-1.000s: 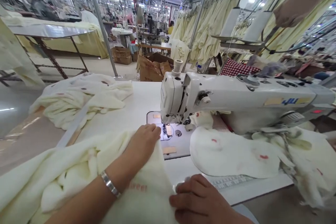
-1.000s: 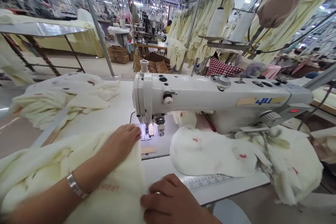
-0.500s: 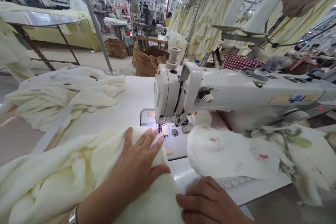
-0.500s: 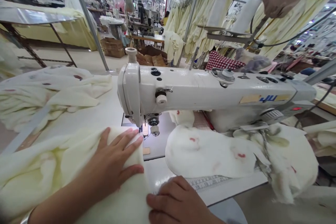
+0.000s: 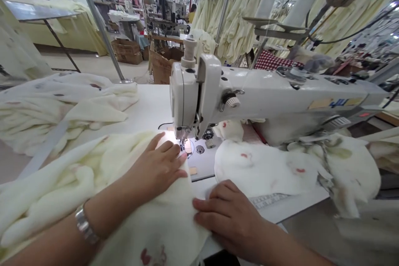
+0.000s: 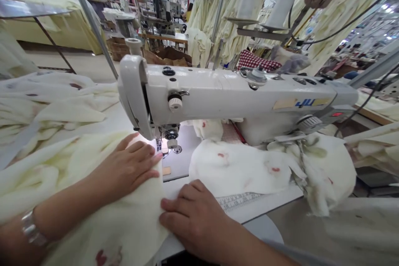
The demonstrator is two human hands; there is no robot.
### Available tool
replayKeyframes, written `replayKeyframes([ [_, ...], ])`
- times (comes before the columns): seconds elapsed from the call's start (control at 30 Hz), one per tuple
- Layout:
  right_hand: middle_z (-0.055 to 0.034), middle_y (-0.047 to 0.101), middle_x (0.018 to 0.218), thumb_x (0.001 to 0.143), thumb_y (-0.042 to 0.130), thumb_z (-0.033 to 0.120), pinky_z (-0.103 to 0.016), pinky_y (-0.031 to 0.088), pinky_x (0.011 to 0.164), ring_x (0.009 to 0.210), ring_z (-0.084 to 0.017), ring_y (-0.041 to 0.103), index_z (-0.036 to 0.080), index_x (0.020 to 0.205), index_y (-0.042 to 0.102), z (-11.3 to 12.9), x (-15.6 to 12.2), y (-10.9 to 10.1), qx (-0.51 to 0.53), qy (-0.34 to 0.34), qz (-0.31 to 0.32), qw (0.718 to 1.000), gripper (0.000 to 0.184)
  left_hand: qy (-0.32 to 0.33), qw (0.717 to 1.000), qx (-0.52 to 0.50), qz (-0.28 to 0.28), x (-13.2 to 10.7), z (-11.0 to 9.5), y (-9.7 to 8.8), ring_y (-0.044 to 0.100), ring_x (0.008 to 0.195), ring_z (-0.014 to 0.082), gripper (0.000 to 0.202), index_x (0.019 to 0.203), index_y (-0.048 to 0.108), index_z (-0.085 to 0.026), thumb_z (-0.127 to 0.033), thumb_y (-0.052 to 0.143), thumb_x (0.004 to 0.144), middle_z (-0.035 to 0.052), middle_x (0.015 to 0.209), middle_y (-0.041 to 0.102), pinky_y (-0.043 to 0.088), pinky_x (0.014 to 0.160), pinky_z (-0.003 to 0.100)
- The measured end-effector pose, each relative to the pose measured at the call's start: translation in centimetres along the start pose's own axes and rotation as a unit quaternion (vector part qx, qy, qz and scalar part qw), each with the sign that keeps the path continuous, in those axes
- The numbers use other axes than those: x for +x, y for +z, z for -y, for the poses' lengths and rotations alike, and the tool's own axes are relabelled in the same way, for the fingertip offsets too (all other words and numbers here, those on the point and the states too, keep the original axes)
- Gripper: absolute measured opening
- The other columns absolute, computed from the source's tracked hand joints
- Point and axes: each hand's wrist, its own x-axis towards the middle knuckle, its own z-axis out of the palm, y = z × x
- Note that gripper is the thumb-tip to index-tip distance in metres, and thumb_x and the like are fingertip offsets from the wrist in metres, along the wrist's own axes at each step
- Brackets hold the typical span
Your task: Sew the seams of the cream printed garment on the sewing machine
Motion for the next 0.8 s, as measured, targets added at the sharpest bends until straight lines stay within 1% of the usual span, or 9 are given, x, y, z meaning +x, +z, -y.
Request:
replayKeyframes([
  [0.07,0.0012,0.071,0.1,0.09,0.049,0.012,-0.031,0.038,0.07,0.076,-0.013,0.051,0.017,0.097,0.06,0.0,-0.1,-0.1,-0.003,-0.015,-0.008,1.0,0.014,-0.027,0.999,-0.02,-0.024,-0.6,-2.4,-0.1,0.057,0.091,0.0235,0.023,0.092,0.066,-0.018,-0.025,0.045,0.09,0.0066,0.092,0.065,0.019,0.106,0.058],
  [0.13,0.0017,0.072,0.096,0.09,0.053,0.012,-0.03,0.037,0.068,0.071,-0.012,0.05,0.016,0.09,0.061,0.0,-0.5,-0.2,-0.013,-0.026,-0.012,1.0,0.009,-0.057,0.994,-0.062,-0.069,-1.8,-5.7,0.0,0.059,0.096,0.0241,0.026,0.083,0.067,-0.018,-0.023,0.043,0.09,0.0068,0.096,0.067,0.016,0.107,0.059],
  [0.23,-0.0006,0.071,0.099,0.088,0.056,0.016,-0.031,0.037,0.068,0.074,-0.013,0.051,0.015,0.078,0.062,0.2,-1.4,-0.7,-0.029,-0.034,0.006,0.999,0.011,-0.111,0.979,-0.106,-0.134,-3.9,-10.0,0.7,0.058,0.108,0.0232,0.029,0.09,0.068,-0.018,-0.024,0.04,0.092,0.0063,0.109,0.067,0.016,0.111,0.053],
  [0.27,-0.0018,0.07,0.101,0.088,0.057,0.018,-0.032,0.038,0.068,0.077,-0.014,0.052,0.015,0.078,0.062,0.3,-1.6,-0.9,-0.032,-0.034,0.016,0.999,0.012,-0.124,0.975,-0.111,-0.148,-4.4,-11.0,1.1,0.057,0.111,0.0225,0.028,0.094,0.068,-0.019,-0.025,0.041,0.093,0.0059,0.114,0.066,0.016,0.112,0.051],
  [0.33,-0.0028,0.068,0.106,0.088,0.057,0.022,-0.032,0.038,0.069,0.08,-0.015,0.052,0.015,0.083,0.064,0.5,-1.9,-1.3,-0.031,-0.036,0.043,0.998,0.011,-0.132,0.972,-0.113,-0.16,-5.0,-11.7,1.9,0.056,0.114,0.0222,0.026,0.101,0.067,-0.02,-0.028,0.043,0.093,0.0054,0.12,0.064,0.014,0.113,0.051],
  [0.43,-0.0027,0.068,0.107,0.089,0.055,0.02,-0.033,0.038,0.07,0.079,-0.015,0.052,0.015,0.092,0.064,0.5,-1.7,-1.5,-0.038,-0.039,0.073,0.996,0.011,-0.112,0.975,-0.092,-0.166,-5.0,-10.5,2.7,0.055,0.116,0.0215,0.026,0.102,0.066,-0.021,-0.033,0.045,0.092,0.0041,0.121,0.063,0.012,0.114,0.048],
  [0.53,-0.0046,0.067,0.107,0.09,0.053,0.022,-0.033,0.037,0.07,0.08,-0.015,0.052,0.015,0.101,0.063,-0.3,-0.6,-1.0,-0.061,-0.037,0.08,0.994,0.016,-0.066,0.986,-0.048,-0.146,-4.6,-7.7,2.8,0.052,0.119,0.0203,0.028,0.107,0.063,-0.02,-0.032,0.042,0.093,0.004,0.125,0.06,0.013,0.114,0.044],
  [0.67,-0.0052,0.066,0.108,0.091,0.051,0.026,-0.033,0.035,0.07,0.082,-0.016,0.051,0.016,0.104,0.061,-2.1,1.5,0.0,-0.087,-0.04,0.09,0.991,0.019,-0.029,0.994,-0.055,-0.085,-3.7,-3.4,2.2,0.048,0.12,0.0224,0.029,0.116,0.057,-0.023,-0.031,0.039,0.094,0.0054,0.13,0.055,0.023,0.109,0.048],
  [0.8,-0.0037,0.066,0.106,0.091,0.049,0.025,-0.032,0.033,0.068,0.081,-0.016,0.051,0.018,0.099,0.064,-4.3,3.9,0.6,-0.102,-0.035,0.076,0.991,0.017,-0.007,0.997,-0.07,-0.028,-2.2,0.1,1.5,0.05,0.109,0.0222,0.027,0.116,0.054,-0.022,-0.028,0.043,0.092,0.0078,0.118,0.055,0.032,0.103,0.048],
])
